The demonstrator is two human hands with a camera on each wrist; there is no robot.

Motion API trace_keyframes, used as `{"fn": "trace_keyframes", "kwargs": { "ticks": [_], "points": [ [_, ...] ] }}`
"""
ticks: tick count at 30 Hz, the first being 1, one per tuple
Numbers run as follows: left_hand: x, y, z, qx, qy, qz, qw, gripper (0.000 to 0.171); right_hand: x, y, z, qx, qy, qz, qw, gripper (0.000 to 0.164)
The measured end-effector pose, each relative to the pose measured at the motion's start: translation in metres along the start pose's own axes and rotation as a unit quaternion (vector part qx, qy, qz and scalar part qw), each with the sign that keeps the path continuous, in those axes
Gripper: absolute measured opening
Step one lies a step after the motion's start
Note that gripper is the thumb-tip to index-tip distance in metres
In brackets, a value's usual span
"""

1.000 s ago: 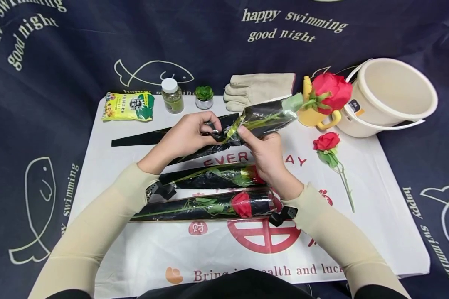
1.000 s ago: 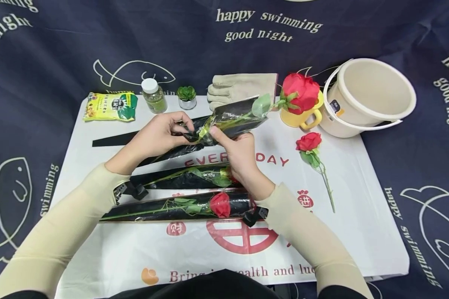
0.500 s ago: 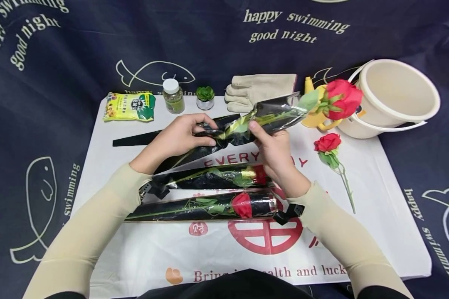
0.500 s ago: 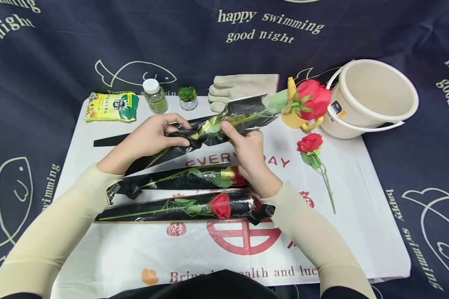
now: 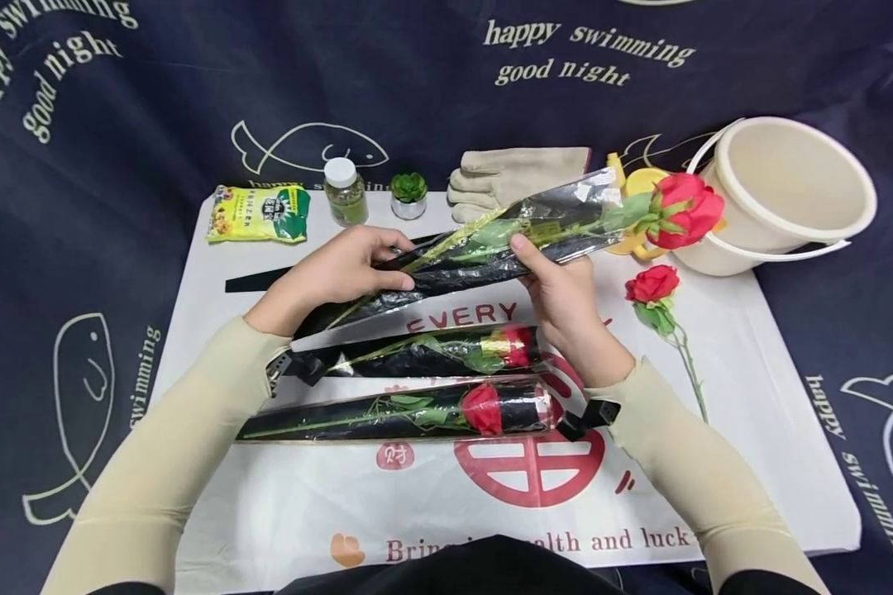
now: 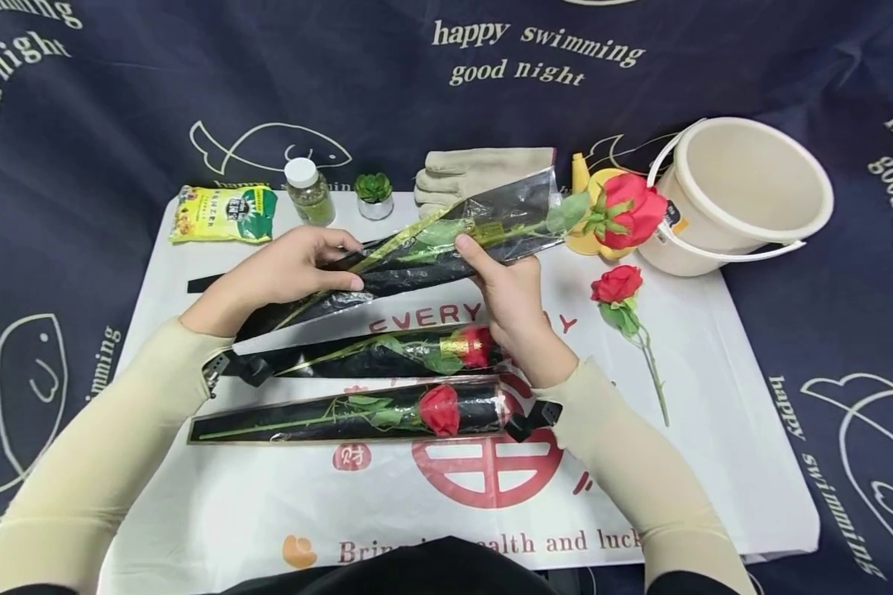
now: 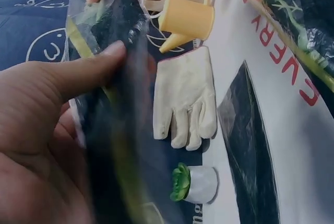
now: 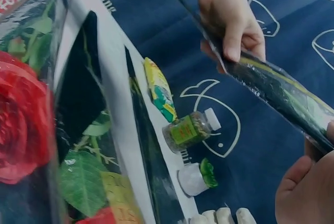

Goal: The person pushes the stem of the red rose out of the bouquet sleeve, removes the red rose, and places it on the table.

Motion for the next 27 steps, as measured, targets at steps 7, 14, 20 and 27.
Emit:
{"fn": "trace_keyframes", "kwargs": {
  "ticks": [7,14,20,27],
  "points": [
    [0.019,0.027,0.022,0.018,-0.019,0.1,0.9946,0.019,-0.004,0.009,0.002,-0.054,0.012,-0.023,0.998,0.055],
    [0.018,0.026,0.024,0.035,0.002,0.099,0.9944,0.007,-0.011,0.012,0.002,-0.073,-0.03,0.001,0.997,0.049],
    [0.006,0.01,0.006,0.046,0.055,0.082,0.9941,0.013,-0.018,0.018,-0.021,-0.027,-0.063,0.075,0.995,0.035],
    [-0.003,-0.005,-0.003,0.064,0.065,0.061,0.9939,0.015,-0.01,0.015,-0.053,0.106,-0.009,0.078,0.991,0.025]
  ]
}}
Point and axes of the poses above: each hand's wrist, its own x-axis towards the middle knuckle, its own z-axis out of the palm, y = z × x, the point moved 8 cm from there along x, towards the middle knuckle, and after that the axes turned 4 degrees about -x, right-handed, at the moved point
